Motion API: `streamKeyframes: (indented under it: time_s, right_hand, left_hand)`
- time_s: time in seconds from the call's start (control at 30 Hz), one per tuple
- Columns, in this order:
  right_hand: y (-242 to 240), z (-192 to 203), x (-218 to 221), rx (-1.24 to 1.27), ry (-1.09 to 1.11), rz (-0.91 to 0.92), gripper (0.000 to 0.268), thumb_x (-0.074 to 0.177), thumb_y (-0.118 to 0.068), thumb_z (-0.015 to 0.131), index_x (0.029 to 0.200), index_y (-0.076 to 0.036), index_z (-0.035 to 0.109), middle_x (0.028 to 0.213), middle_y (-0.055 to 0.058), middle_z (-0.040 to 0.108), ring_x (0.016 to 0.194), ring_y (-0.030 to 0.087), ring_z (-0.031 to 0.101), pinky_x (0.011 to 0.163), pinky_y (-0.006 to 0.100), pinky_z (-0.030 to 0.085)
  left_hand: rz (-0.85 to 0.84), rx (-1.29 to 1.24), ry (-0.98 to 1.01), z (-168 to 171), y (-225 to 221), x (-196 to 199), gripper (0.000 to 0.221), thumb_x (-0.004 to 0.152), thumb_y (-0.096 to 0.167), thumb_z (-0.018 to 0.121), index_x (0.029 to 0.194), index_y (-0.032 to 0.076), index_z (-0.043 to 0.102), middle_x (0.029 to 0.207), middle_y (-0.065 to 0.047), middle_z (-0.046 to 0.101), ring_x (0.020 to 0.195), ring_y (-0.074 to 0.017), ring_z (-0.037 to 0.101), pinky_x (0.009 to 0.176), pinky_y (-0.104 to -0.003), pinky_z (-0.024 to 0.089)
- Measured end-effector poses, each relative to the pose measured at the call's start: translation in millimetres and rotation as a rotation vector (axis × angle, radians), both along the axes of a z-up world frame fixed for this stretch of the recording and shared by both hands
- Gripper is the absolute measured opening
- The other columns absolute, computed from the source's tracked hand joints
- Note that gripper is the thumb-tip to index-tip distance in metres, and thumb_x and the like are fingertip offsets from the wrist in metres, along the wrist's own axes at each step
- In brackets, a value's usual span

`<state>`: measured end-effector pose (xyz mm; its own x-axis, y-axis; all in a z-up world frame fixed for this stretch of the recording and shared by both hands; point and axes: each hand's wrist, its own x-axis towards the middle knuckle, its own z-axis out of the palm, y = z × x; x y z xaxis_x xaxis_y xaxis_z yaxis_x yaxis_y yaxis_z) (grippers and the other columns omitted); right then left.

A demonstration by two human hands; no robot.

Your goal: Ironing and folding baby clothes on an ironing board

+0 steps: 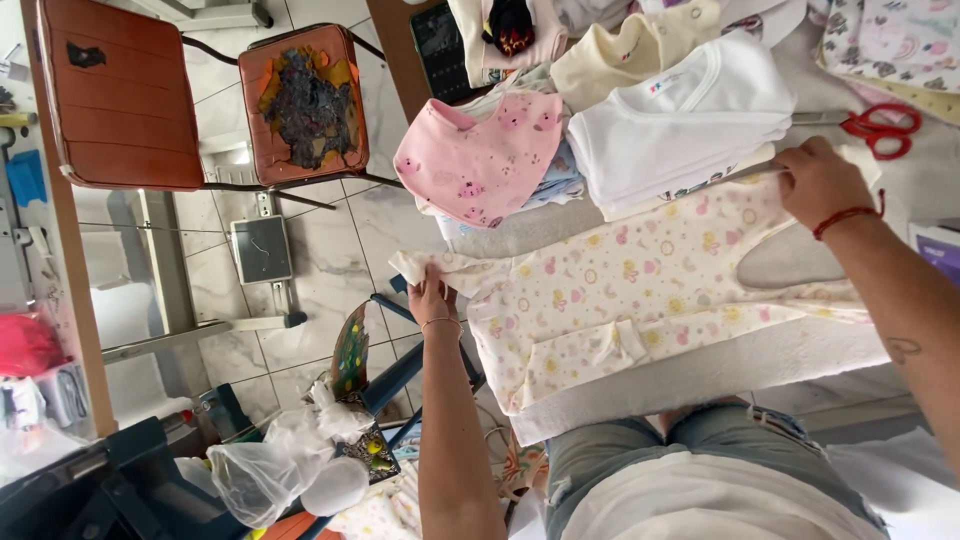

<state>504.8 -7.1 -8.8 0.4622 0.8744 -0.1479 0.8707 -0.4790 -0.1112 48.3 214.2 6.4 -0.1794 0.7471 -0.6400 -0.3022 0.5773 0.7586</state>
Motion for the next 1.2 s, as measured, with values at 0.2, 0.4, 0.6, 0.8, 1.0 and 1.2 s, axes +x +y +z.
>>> streamKeyframes:
  time_s: [0.2, 0.4, 0.6, 0.8, 1.0, 1.2]
  right_hand:
    - [-38, 36, -29, 0.361, -0.196, 0.042, 0.014, 0.087, -0.006, 0.062, 0.098, -0.014, 0.066, 0.100, 0.002, 0.056, 0.078, 0.020, 0.059, 0.062, 0.033, 0.050]
    - [-76, 53, -58, 0.227, -0.233, 0.099, 0.012, 0.082, -0.006, 0.067, 0.092, -0.012, 0.067, 0.106, 0.002, 0.059, 0.078, 0.009, 0.059, 0.062, 0.020, 0.055]
    - [-80, 34, -61, 0.318, -0.165, 0.208, 0.026, 0.072, 0.004, 0.064, 0.087, -0.016, 0.068, 0.104, 0.003, 0.057, 0.079, 0.025, 0.054, 0.072, 0.036, 0.048]
    - [4, 123, -172, 0.458, 0.865, 0.067, 0.037, 0.063, 0.005, 0.048, 0.095, -0.009, 0.063, 0.101, 0.007, 0.059, 0.090, 0.014, 0.058, 0.074, 0.024, 0.052]
    - [54, 117, -276, -0.133, 1.559, -0.116, 0.071, 0.068, -0.040, 0.070, 0.126, -0.013, 0.038, 0.111, 0.011, 0.057, 0.101, 0.023, 0.057, 0.085, 0.033, 0.045]
    - [43, 77, -256, 0.117, 1.247, -0.253, 0.031, 0.063, -0.021, 0.065, 0.094, -0.017, 0.063, 0.066, -0.002, 0.058, 0.055, 0.009, 0.047, 0.048, 0.023, 0.037]
  left_hand:
    - [0.087, 0.051, -0.016, 77, -30, -3, 0.029, 0.073, 0.016, 0.062, 0.096, -0.002, 0.059, 0.095, -0.011, 0.060, 0.089, -0.0183, 0.057, 0.069, -0.025, 0.048]
    - [-0.175, 0.257, 0.215, 120, -113, -14, 0.058, 0.070, 0.018, 0.046, 0.125, 0.000, 0.039, 0.128, -0.012, 0.046, 0.127, -0.0251, 0.034, 0.105, -0.043, 0.026]
    - [-0.262, 0.124, 0.462, 67, -145, -38, 0.048, 0.071, 0.016, 0.060, 0.115, 0.000, 0.051, 0.114, -0.010, 0.057, 0.091, -0.0155, 0.056, 0.070, -0.024, 0.049]
    - [-0.847, 0.929, 1.135, 100, -145, -9, 0.032, 0.077, 0.026, 0.051, 0.100, 0.004, 0.058, 0.125, -0.010, 0.044, 0.119, -0.0320, 0.041, 0.100, -0.057, 0.022]
    - [-1.086, 1.168, 1.148, 102, -122, 30, 0.019, 0.060, 0.021, 0.065, 0.063, 0.012, 0.048, 0.097, 0.003, 0.058, 0.103, -0.0181, 0.051, 0.099, -0.056, 0.007]
    - [-1.378, 0.844, 0.764, 75, -92, 18, 0.060, 0.053, 0.038, 0.073, 0.103, 0.015, 0.052, 0.106, 0.001, 0.059, 0.099, -0.0219, 0.055, 0.102, -0.055, 0.010]
